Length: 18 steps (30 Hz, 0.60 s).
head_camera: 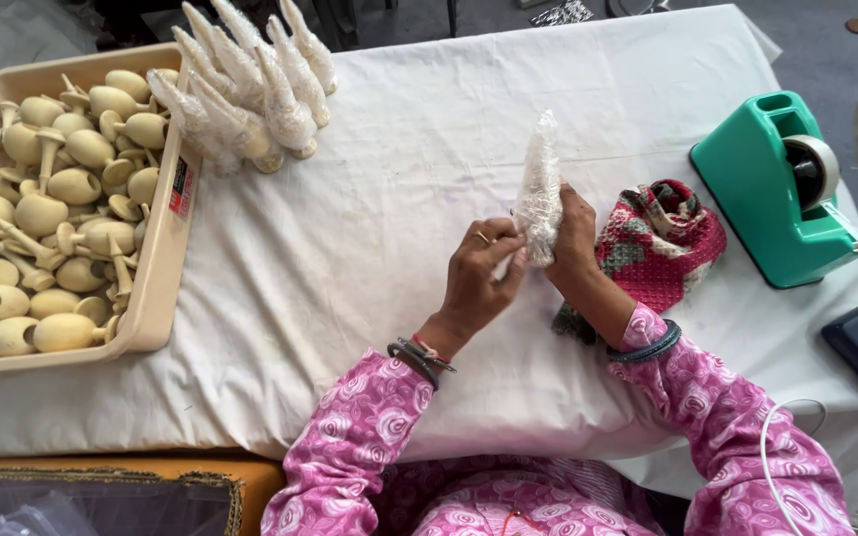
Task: The person wipes a small wooden toy with a cloth, attaches it to a stand, and wraps the assembled toy in bubble wrap.
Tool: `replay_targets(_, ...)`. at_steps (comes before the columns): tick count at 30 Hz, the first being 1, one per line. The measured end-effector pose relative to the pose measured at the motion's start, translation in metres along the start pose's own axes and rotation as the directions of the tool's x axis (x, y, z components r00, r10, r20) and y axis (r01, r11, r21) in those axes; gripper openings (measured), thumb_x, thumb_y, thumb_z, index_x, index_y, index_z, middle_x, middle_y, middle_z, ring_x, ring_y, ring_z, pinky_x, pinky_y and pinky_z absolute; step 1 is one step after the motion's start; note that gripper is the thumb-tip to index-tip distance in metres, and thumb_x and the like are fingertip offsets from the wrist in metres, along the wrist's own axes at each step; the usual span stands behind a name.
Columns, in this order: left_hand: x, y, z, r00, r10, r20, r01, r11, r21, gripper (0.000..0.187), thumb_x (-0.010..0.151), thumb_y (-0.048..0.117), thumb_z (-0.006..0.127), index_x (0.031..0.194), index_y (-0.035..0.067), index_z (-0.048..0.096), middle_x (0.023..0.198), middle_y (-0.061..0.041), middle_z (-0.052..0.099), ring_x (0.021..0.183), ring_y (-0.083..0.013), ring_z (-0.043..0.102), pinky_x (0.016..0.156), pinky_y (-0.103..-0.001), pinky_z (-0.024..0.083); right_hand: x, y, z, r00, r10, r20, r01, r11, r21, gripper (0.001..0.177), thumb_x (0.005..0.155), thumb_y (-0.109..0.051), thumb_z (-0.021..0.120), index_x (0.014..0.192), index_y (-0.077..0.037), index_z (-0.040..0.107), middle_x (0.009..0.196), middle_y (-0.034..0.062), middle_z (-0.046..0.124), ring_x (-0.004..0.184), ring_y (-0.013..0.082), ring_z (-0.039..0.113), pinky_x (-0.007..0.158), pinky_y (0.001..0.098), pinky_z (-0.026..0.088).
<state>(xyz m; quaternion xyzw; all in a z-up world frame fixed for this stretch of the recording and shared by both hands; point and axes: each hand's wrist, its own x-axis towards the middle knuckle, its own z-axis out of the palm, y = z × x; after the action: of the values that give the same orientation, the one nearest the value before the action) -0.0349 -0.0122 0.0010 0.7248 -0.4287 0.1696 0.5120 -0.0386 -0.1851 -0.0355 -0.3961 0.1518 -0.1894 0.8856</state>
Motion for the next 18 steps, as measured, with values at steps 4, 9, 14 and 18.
replay_targets(4, -0.013, -0.054, 0.016, 0.975, -0.214, 0.055, 0.220, 0.907, -0.360, 0.007, 0.095, 0.007, 0.080, 0.093, 0.004, 0.073, 0.115, -0.004, 0.061, 0.112, -0.0176, 0.059, 0.098, -0.034, 0.052, -0.005, 0.003, 0.003, 0.999, -0.050, 0.012, 0.051, 0.995, -0.082, 0.046, 0.103, -0.036, 0.049, 0.130, 0.000, 0.055, 0.097, 0.0114, 0.067, 0.075, 0.0187, 0.071, 0.059, 0.0336, 0.062)
replay_targets(9, -0.004, -0.049, 0.010, 0.933, -0.319, 0.169, 0.361, 0.818, -0.448, 0.032, 0.090, 0.017, 0.086, 0.108, 0.007, 0.062, 0.139, -0.006, 0.044, 0.128, -0.0187, 0.052, 0.106, -0.040, 0.054, -0.009, 0.010, 0.009, 0.995, -0.065, 0.074, 0.067, 0.997, -0.025, 0.043, 0.105, -0.031, 0.052, 0.133, 0.002, 0.059, 0.099, 0.0086, 0.068, 0.081, 0.0151, 0.069, 0.068, 0.0299, 0.063)
replay_targets(14, -0.006, -0.026, 0.016, 0.977, -0.197, 0.084, 0.210, 0.956, -0.205, 0.060, 0.094, 0.016, 0.079, 0.144, 0.010, 0.046, 0.157, -0.010, 0.040, 0.143, -0.0238, 0.046, 0.112, -0.041, 0.051, -0.006, 0.021, -0.005, 0.999, -0.047, 0.018, 0.048, 0.996, -0.072, 0.045, 0.106, -0.033, 0.053, 0.132, 0.003, 0.058, 0.101, 0.0104, 0.069, 0.081, 0.0168, 0.071, 0.067, 0.0313, 0.063)
replay_targets(18, -0.003, -0.025, 0.013, 0.995, -0.094, 0.039, 0.096, 0.994, -0.054, 0.064, 0.102, 0.024, 0.071, 0.158, 0.013, 0.043, 0.160, -0.010, 0.042, 0.146, -0.0232, 0.045, 0.119, -0.041, 0.047, -0.005, 0.015, -0.002, 0.996, -0.056, 0.074, 0.057, 0.998, -0.010, 0.048, 0.112, -0.035, 0.054, 0.134, 0.007, 0.054, 0.108, 0.0136, 0.068, 0.088, 0.0197, 0.070, 0.072, 0.0344, 0.063)
